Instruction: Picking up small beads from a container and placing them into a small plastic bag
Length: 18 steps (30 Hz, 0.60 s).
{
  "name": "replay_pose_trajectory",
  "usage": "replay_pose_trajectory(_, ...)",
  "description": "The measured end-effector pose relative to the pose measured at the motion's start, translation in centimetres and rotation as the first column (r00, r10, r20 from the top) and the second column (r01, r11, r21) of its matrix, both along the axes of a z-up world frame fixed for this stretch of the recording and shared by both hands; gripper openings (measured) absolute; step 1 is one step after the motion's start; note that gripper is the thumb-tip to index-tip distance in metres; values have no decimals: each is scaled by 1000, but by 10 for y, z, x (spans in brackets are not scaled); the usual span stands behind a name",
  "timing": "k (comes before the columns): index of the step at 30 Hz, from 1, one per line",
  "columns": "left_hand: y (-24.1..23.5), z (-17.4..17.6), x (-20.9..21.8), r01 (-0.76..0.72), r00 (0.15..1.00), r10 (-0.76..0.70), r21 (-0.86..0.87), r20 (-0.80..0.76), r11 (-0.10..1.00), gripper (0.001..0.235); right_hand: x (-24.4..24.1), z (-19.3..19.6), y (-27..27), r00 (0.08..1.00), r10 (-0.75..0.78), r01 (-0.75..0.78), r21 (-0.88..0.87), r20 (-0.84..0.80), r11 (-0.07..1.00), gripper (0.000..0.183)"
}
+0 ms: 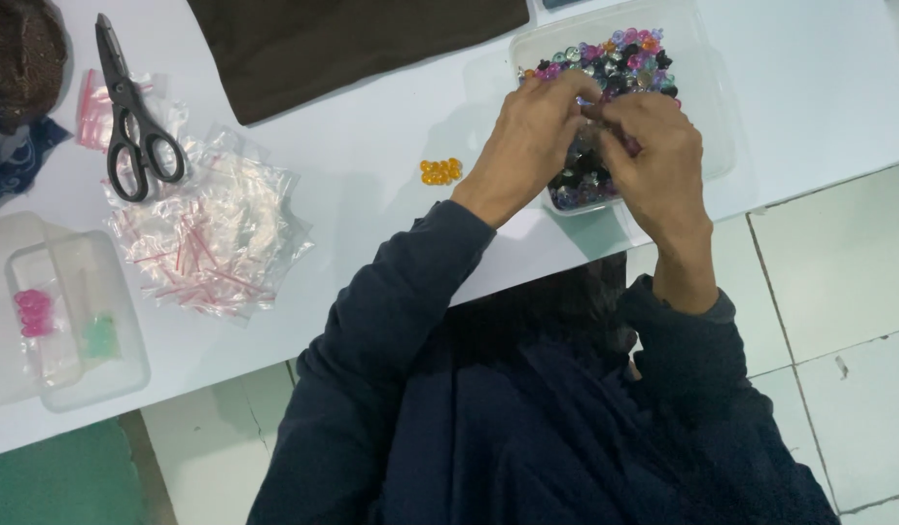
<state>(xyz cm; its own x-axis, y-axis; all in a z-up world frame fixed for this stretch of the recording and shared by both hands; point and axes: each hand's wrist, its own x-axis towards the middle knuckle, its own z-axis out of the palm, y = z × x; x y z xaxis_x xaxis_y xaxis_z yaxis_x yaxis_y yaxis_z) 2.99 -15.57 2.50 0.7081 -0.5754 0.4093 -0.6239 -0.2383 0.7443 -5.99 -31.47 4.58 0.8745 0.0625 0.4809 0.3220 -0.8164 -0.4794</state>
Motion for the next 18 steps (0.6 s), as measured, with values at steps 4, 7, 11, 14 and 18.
replay_pose_trajectory(4, 31, 30, -9, 27, 995, -38, -128, -88, 991, 23, 1, 18, 31, 993, 48, -59, 106, 106, 993, 17)
replay_pose_trajectory(7, 62, 48, -14, -2, 974, -41, -186, -223, 983, 17, 5, 25, 55, 984, 97, -112, 98, 152, 989, 8)
replay_pose_trajectory(11, 103, 60, -19, -68, 948, 4, -188, -319, 980, 13, 9, 33, 93, 978, 126, -144, 100, 166, 985, 8)
replay_pose_trajectory(14, 128, 54, -22, -100, 931, 28, -183, -363, 978, 16, 9, 29, 119, 981, 126, -139, 81, 148, 987, 10)
replay_pose_trajectory(18, 148, 19, -17, -147, 960, 118, -99, -254, 984, 19, 4, 5, 141, 988, 96, -106, 72, 121, 992, 14)
